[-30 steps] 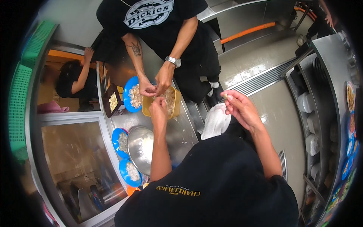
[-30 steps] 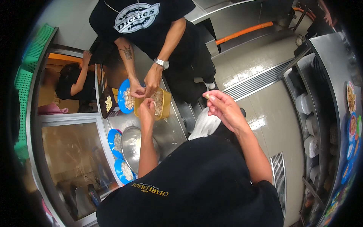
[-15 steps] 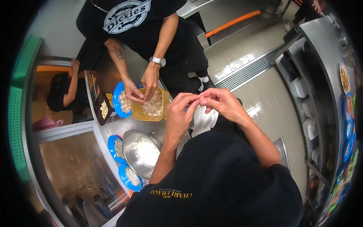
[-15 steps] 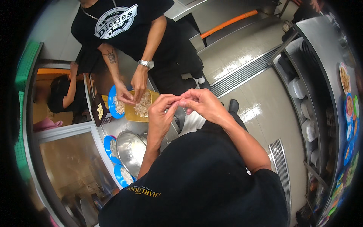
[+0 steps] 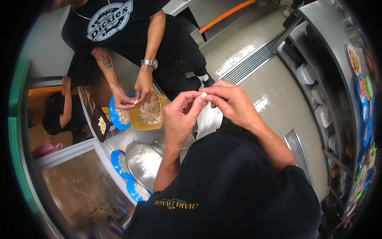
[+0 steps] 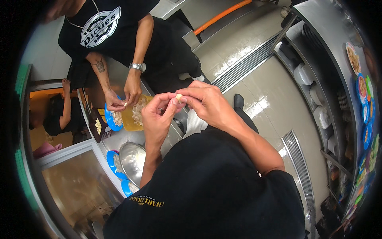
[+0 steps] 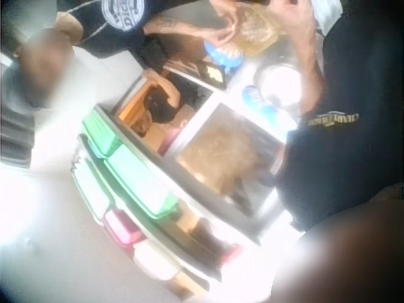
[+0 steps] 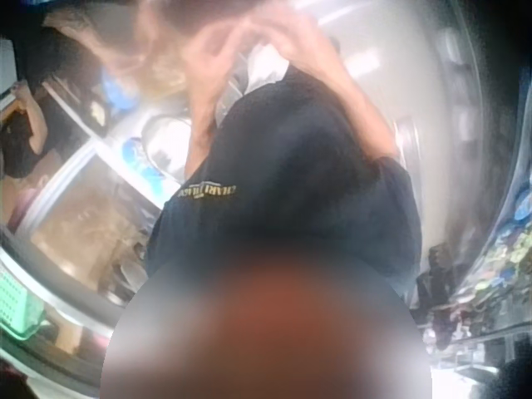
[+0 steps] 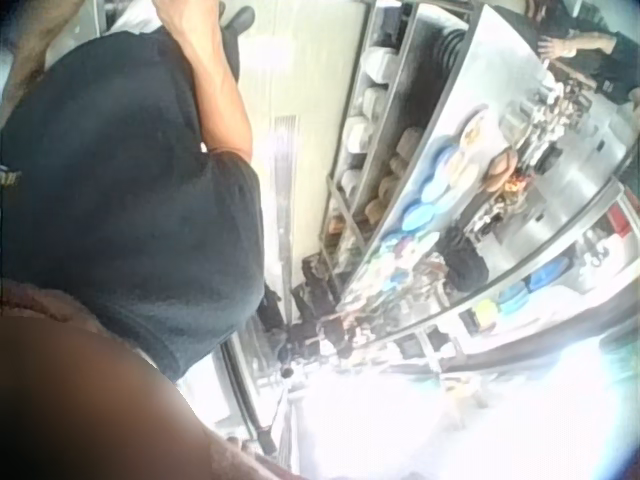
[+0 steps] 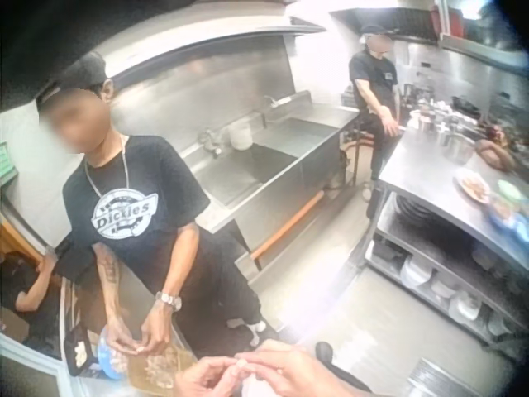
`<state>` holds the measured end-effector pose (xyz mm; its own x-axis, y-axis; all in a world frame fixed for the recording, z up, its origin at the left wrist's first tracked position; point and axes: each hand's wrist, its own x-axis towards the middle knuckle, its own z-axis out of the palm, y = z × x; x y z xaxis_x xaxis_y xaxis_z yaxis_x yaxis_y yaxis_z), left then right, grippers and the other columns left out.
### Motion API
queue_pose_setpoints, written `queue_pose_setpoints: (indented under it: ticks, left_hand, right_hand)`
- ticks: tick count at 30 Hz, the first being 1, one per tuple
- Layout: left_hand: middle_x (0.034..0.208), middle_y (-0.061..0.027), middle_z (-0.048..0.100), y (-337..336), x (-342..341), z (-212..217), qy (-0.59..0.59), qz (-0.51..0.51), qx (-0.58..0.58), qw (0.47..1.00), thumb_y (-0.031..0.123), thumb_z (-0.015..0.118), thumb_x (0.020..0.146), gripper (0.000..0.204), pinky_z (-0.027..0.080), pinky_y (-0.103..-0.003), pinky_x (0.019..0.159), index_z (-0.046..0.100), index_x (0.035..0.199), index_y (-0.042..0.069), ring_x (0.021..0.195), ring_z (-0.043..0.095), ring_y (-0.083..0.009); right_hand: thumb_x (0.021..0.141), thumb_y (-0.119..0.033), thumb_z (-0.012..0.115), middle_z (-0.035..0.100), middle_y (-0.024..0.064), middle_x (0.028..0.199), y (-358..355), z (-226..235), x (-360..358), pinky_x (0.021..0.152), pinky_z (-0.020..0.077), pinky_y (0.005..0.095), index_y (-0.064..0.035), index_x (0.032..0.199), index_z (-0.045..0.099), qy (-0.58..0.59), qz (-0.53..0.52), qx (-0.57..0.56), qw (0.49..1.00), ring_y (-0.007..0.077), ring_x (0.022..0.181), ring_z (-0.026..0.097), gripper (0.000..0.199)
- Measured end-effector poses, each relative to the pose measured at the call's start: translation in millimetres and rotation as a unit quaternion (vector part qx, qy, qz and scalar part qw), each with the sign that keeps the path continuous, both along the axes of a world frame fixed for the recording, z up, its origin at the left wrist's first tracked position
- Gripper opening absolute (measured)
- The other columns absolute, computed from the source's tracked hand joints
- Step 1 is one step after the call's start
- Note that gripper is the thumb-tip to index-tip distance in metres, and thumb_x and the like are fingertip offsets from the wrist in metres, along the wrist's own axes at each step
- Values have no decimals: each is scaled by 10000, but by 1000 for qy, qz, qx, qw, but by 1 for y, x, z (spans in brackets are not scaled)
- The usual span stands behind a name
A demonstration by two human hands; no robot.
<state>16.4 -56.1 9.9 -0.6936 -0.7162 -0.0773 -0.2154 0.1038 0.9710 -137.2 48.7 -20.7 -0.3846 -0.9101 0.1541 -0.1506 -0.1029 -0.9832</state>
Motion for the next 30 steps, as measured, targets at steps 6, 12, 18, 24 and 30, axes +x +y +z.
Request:
queue_pose_setpoints:
  ticks: [6,12,18,24,30]
  left_hand:
    - [920,-95,749,-3,-1,7,-17,-3,-33,999,42,661,1005,102,589,-236,734,678,1041,-52,838,729,-122]
    - [841,-45,728,-2,-1,5,18,17,-2,1000,37,674,989,80,554,-217,678,675,977,-42,758,689,-71]
    - [861,-72,698,6,-9,3,-28,22,-187,982,25,682,955,59,544,-254,646,661,990,-17,707,665,-102]
    - [854,-99,676,5,-12,-8,-1,6,-249,968,24,689,933,79,542,-285,640,648,984,-19,715,672,-151]
    - [924,-70,709,4,-10,-11,-9,-3,-113,994,52,682,985,133,560,-252,738,644,1073,-40,851,693,-99]
  right_hand:
    - [947,-34,670,655,118,835,-1,7,4,660,526,343,17,1097,744,29,-18,-17,999,213,711,657,175]
    - [1007,-88,668,680,76,924,0,3,4,710,562,280,23,1167,735,-145,47,11,988,120,754,673,205]
    - [1022,-179,676,724,38,908,-2,3,6,693,543,247,17,1182,740,-266,35,42,962,72,747,655,261]
    - [1015,-220,689,736,30,831,-1,-1,3,681,546,239,18,1197,735,-200,16,39,979,75,729,678,303]
    - [1041,-152,598,740,50,873,3,-5,1,703,563,256,33,1157,727,-178,4,51,983,100,739,704,253]
